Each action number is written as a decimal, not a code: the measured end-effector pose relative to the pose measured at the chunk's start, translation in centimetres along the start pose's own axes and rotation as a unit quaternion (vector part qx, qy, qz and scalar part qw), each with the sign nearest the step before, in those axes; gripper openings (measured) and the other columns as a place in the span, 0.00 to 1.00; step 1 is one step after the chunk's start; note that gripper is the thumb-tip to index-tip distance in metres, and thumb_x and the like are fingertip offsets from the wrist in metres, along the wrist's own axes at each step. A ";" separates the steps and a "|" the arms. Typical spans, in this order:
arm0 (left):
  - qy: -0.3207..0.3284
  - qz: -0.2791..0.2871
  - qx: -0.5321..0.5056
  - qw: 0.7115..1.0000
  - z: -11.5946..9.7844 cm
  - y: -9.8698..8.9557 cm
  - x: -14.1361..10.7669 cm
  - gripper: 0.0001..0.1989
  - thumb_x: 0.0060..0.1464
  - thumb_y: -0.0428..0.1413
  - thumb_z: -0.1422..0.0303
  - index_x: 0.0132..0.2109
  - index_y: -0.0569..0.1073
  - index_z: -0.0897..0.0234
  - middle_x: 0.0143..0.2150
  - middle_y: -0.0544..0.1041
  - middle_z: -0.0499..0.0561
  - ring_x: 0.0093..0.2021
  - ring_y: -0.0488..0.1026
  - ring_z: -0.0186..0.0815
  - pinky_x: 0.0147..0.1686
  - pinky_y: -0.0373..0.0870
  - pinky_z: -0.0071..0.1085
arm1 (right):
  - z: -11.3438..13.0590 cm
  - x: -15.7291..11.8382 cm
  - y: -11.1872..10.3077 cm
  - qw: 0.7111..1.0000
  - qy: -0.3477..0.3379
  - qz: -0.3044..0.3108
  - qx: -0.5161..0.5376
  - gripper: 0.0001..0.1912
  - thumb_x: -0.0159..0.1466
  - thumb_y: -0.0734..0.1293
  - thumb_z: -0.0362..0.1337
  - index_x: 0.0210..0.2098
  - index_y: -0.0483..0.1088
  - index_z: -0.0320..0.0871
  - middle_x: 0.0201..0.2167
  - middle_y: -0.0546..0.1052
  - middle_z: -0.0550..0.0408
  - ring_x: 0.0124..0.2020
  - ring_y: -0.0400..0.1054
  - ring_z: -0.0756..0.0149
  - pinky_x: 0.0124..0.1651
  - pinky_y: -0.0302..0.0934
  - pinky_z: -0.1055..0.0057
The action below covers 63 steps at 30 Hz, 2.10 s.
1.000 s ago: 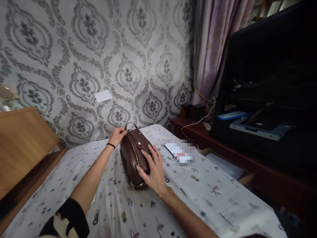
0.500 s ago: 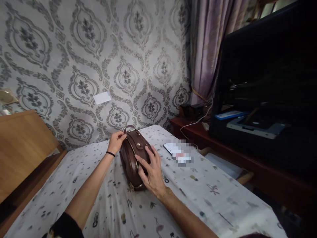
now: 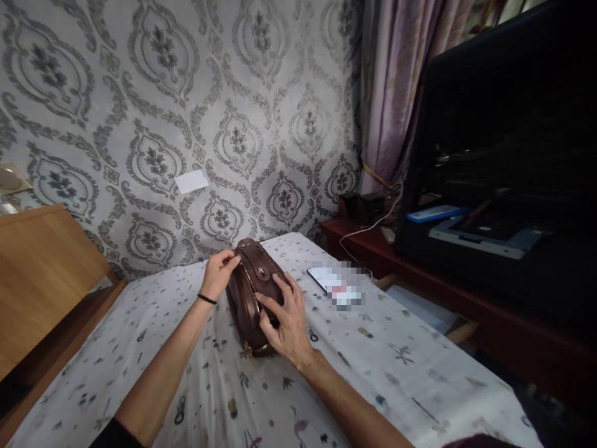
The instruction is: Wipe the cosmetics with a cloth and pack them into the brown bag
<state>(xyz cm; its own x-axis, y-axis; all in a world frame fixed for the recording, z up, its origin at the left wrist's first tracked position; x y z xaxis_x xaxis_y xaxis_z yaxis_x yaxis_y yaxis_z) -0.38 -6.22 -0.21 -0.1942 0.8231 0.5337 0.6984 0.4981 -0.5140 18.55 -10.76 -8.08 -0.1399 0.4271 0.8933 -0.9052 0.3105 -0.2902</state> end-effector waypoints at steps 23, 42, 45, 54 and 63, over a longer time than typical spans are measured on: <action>0.035 0.078 0.138 0.987 -2.5 4.6 5.1 0.08 0.50 0.57 0.65 0.25 0.72 0.62 0.22 0.70 0.46 0.28 0.67 0.35 0.30 0.58 0.30 | 1.5 -1.1 0.7 0.999 0.003 0.037 -0.002 0.23 0.64 0.60 0.30 0.59 0.60 0.40 0.67 0.54 0.37 0.71 0.44 0.46 0.66 0.52 0.40; 0.005 0.014 0.099 0.995 -1.1 4.5 4.8 0.11 0.53 0.56 0.63 0.27 0.73 0.64 0.22 0.71 0.44 0.26 0.66 0.32 0.28 0.57 0.28 | 1.0 -0.6 0.6 0.998 -0.002 0.044 -0.052 0.20 0.66 0.60 0.34 0.57 0.64 0.39 0.65 0.58 0.35 0.70 0.45 0.44 0.65 0.51 0.37; 0.012 0.016 0.089 0.996 -1.6 4.6 4.5 0.10 0.52 0.56 0.65 0.26 0.73 0.64 0.22 0.71 0.44 0.26 0.66 0.32 0.28 0.57 0.28 | 0.9 -0.6 0.6 0.997 -0.004 0.048 -0.056 0.21 0.65 0.60 0.33 0.57 0.63 0.38 0.65 0.57 0.34 0.70 0.45 0.44 0.65 0.52 0.38; 0.044 0.049 0.044 0.997 -2.7 4.8 3.2 0.11 0.52 0.57 0.63 0.26 0.72 0.65 0.22 0.71 0.44 0.26 0.66 0.31 0.29 0.60 0.27 | 0.6 -0.5 0.7 0.997 -0.012 0.052 -0.055 0.22 0.65 0.58 0.31 0.59 0.63 0.37 0.66 0.56 0.35 0.70 0.46 0.47 0.66 0.51 0.41; 0.051 0.100 0.038 0.993 -1.5 3.2 3.2 0.10 0.51 0.57 0.61 0.34 0.74 0.64 0.27 0.74 0.46 0.30 0.69 0.34 0.33 0.64 0.28 | 0.4 -0.4 0.4 0.998 -0.017 0.035 -0.048 0.21 0.65 0.60 0.33 0.57 0.64 0.38 0.64 0.60 0.35 0.68 0.50 0.46 0.64 0.54 0.41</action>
<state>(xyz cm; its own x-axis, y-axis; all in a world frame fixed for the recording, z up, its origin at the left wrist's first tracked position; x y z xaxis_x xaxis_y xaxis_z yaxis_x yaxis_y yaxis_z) 2.22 -2.39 0.86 0.0170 0.8778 0.4786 0.6609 0.3494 -0.6642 18.13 -11.17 -8.44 -0.2172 0.4215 0.8804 -0.8500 0.3617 -0.3829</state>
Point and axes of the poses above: each hand's wrist, its own x-axis towards the middle knuckle, its own y-axis out of the palm, z = x × y, the point moved 5 cm from there along x, towards the middle knuckle
